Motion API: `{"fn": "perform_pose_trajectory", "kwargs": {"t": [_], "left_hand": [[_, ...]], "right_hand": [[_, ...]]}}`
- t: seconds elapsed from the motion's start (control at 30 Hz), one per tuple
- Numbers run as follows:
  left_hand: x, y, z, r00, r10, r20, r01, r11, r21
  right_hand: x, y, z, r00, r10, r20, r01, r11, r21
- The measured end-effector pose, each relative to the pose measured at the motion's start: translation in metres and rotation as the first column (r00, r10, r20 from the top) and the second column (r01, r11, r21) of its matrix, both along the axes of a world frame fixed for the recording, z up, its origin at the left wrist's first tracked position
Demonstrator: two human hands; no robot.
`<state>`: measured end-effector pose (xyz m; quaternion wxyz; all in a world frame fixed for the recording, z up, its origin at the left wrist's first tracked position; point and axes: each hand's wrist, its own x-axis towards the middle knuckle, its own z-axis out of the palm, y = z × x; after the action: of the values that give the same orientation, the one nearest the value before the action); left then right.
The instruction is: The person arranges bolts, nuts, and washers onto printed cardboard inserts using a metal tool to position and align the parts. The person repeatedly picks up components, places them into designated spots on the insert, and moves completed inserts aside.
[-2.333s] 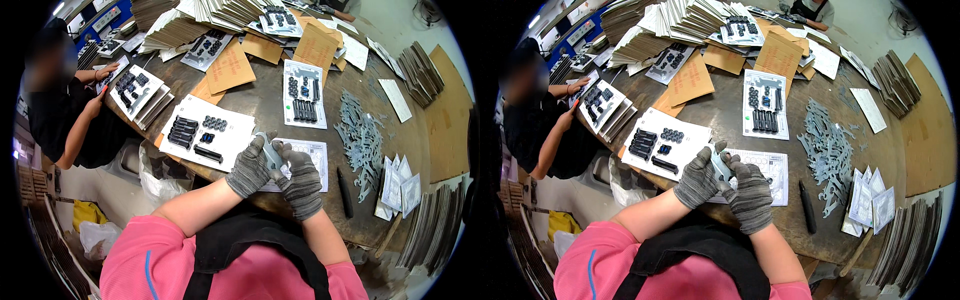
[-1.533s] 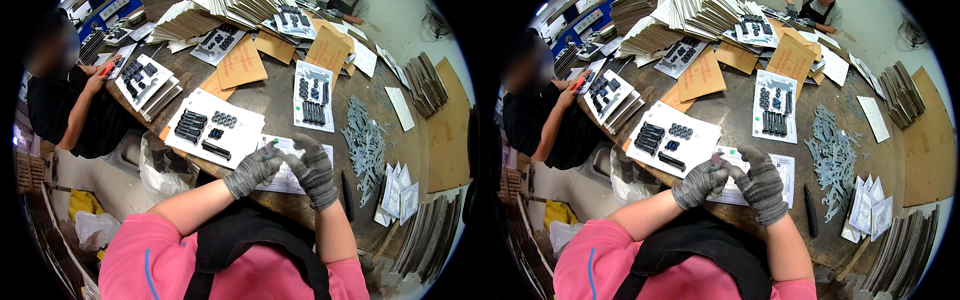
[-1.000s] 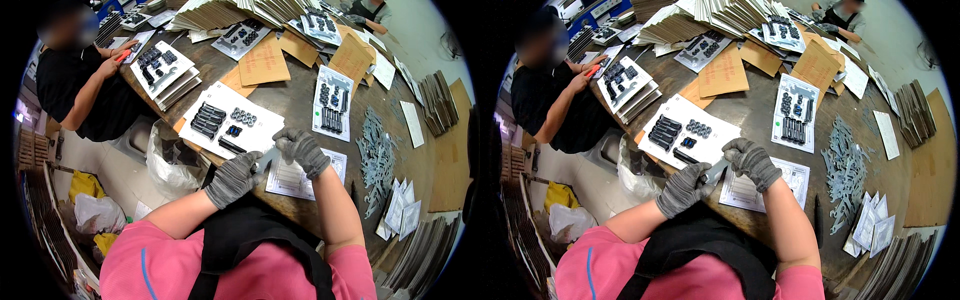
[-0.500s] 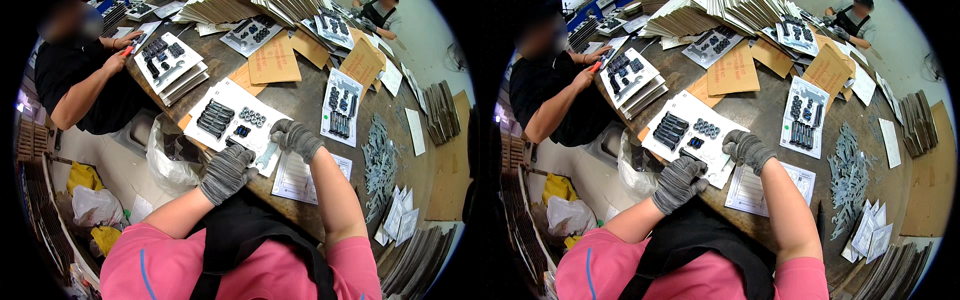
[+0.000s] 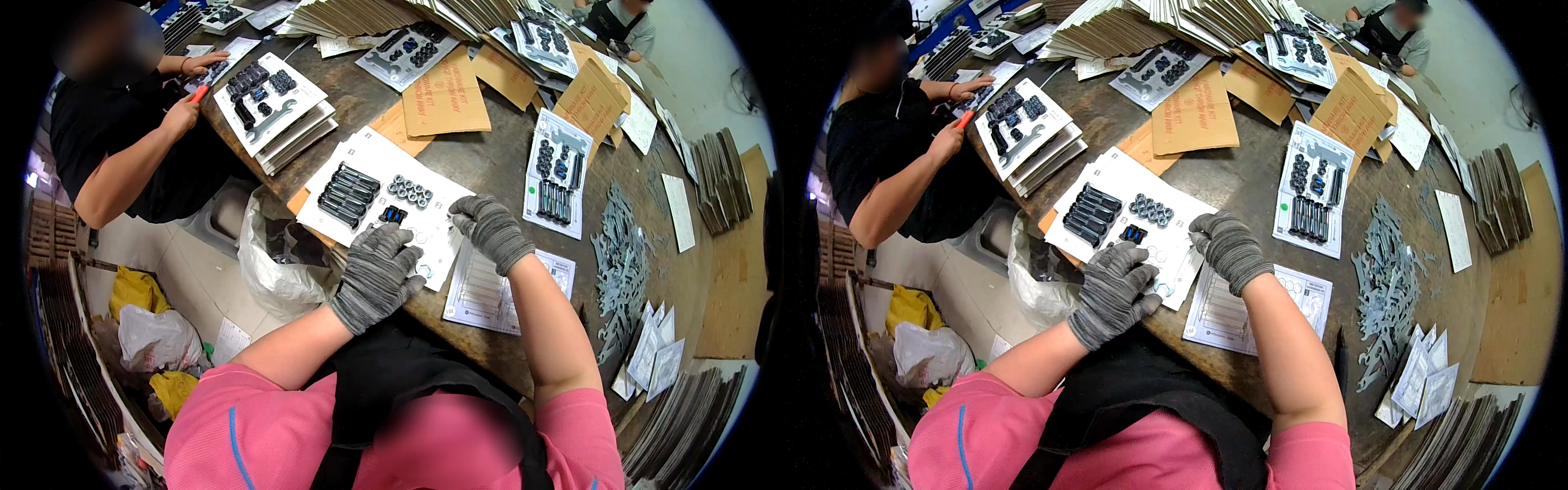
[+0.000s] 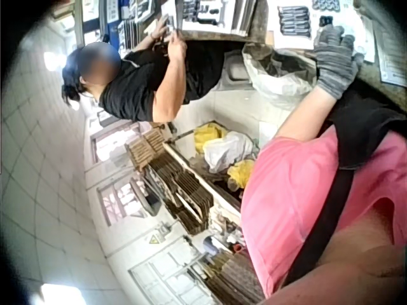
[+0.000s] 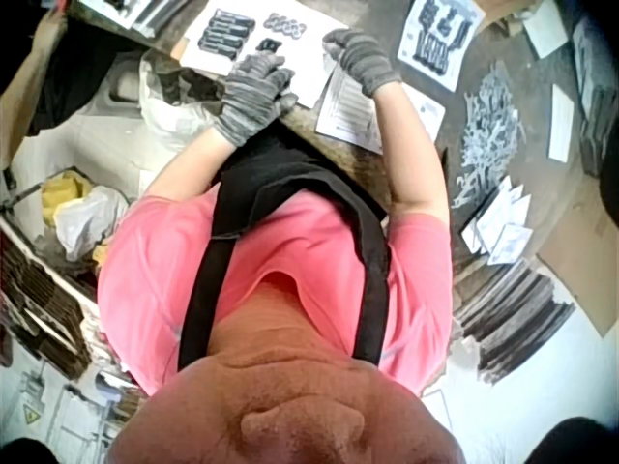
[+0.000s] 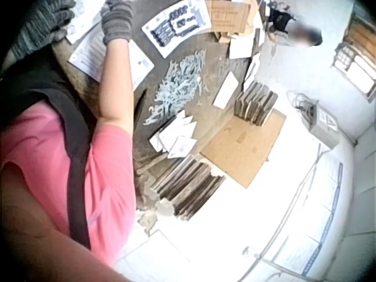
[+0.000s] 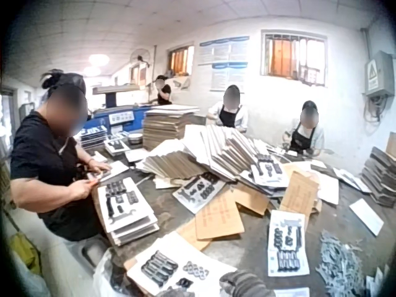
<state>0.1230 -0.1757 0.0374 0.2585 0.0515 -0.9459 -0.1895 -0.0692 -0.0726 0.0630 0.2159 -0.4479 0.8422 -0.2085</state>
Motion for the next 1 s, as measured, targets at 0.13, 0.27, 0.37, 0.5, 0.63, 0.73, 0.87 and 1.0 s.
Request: {"fn": "perform_pose_trajectory", "kwargs": {"t": [0.13, 0.27, 0.37, 0.5, 0.63, 0.73, 0.87, 1.0], "left_hand": [[-0.005, 0.003, 0.000, 0.999, -0.025, 0.031, 0.026, 0.999, -0.038], [-0.009, 0.005, -0.005, 0.998, -0.005, 0.057, 0.010, 0.997, -0.082], [-0.011, 0.006, -0.006, 0.998, -0.002, 0.061, 0.008, 0.996, -0.094], [-0.013, 0.005, -0.010, 0.998, -0.006, 0.058, 0.012, 0.994, -0.109], [-0.013, 0.004, -0.009, 0.998, 0.003, 0.061, 0.004, 0.992, -0.123], [-0.013, 0.004, -0.008, 0.999, 0.000, 0.055, 0.006, 0.994, -0.113], [-0.011, 0.001, 0.012, 1.000, -0.011, 0.023, 0.010, 1.000, 0.012], [-0.005, -0.004, 0.025, 0.999, 0.031, -0.037, -0.025, 0.988, 0.154]], "right_hand": [[0.000, 0.006, -0.018, 0.994, 0.045, -0.097, -0.052, 0.996, -0.069], [0.006, 0.006, -0.014, 0.991, 0.027, -0.135, -0.031, 0.999, -0.028], [0.008, 0.007, -0.016, 0.987, 0.017, -0.161, -0.018, 1.000, -0.007], [0.011, 0.008, -0.016, 0.987, 0.032, -0.155, -0.031, 0.999, 0.011], [0.014, 0.008, -0.012, 0.989, 0.019, -0.147, -0.016, 1.000, 0.020], [0.008, 0.012, -0.022, 0.986, 0.057, -0.155, -0.063, 0.997, -0.034], [-0.004, 0.044, -0.005, 0.983, -0.133, -0.129, 0.099, 0.966, -0.239], [-0.004, 0.104, 0.013, 0.952, -0.295, -0.078, 0.240, 0.882, -0.406]]}}
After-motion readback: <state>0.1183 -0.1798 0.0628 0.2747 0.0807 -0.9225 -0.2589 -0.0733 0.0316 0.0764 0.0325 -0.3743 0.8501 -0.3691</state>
